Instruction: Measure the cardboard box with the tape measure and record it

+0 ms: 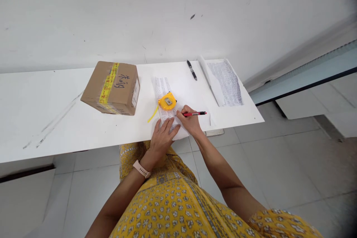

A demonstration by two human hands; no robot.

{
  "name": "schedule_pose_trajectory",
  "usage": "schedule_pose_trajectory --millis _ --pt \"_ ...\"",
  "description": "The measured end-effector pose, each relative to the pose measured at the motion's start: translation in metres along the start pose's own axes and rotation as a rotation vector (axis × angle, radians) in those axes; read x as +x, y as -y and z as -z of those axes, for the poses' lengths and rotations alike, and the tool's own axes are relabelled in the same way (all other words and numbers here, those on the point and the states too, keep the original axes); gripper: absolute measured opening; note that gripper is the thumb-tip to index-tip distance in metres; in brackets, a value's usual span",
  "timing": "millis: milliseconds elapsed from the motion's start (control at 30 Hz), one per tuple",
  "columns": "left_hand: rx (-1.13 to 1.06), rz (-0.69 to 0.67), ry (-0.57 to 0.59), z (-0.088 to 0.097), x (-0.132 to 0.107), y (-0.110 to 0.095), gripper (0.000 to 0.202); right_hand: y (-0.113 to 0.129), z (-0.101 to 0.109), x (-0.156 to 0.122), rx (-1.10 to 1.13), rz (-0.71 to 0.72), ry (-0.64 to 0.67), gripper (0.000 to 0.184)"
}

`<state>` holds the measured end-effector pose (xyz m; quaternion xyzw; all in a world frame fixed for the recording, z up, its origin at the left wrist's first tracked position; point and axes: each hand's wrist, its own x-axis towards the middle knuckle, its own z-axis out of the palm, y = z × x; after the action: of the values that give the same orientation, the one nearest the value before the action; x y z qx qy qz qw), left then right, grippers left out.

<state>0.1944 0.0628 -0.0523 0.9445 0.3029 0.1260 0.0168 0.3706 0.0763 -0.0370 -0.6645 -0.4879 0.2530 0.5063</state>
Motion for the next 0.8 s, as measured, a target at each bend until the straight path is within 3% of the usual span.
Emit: schedule_pose_trajectory --millis 800 --pt "-0.030 0.008 0.027 -0.0002 -0.0002 0.0003 0.065 0.0031 0.0016 -0.0009 -0.029 -0.024 0.004 0.034"
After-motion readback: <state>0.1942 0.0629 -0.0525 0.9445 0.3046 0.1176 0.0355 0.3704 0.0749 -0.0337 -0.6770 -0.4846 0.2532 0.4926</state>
